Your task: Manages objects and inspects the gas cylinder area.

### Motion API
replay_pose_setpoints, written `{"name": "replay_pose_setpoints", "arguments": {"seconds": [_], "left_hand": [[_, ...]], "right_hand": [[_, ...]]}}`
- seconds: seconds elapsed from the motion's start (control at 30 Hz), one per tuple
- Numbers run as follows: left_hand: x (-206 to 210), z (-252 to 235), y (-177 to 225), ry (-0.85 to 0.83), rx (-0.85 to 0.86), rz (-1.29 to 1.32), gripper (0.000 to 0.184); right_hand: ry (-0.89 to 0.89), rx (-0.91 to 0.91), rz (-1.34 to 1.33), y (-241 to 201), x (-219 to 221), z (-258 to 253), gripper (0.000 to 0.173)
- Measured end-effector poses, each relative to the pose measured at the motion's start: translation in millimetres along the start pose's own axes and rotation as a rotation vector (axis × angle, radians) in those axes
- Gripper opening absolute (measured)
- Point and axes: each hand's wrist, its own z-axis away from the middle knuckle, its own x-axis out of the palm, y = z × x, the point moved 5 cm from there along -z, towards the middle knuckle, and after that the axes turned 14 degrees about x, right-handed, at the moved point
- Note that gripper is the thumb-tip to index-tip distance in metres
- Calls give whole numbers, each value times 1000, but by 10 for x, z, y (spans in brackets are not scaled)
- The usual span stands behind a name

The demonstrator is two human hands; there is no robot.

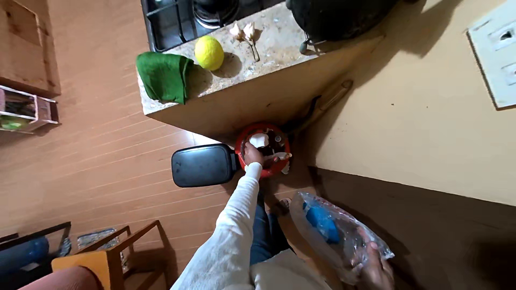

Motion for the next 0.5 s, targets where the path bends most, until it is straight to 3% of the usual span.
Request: {"name": "replay_pose_setpoints", "arguments": {"seconds": [0.1,0.2,0.4,0.5], "left_hand": [[-294,237,66,-16,132,9,54],[-860,691,216,20,304,118,46],[-2490,1526,335,590,785,499,43],[-3326,1655,555,879,1035,765,22]], "right_hand": [[0,-30,-45,-75,48,-25,48],[-8,-41,-51,-153,70,-67,47],[27,-23,14,-239,134,-155,45],[8,-59,25,-301,251,-186,46]]}}
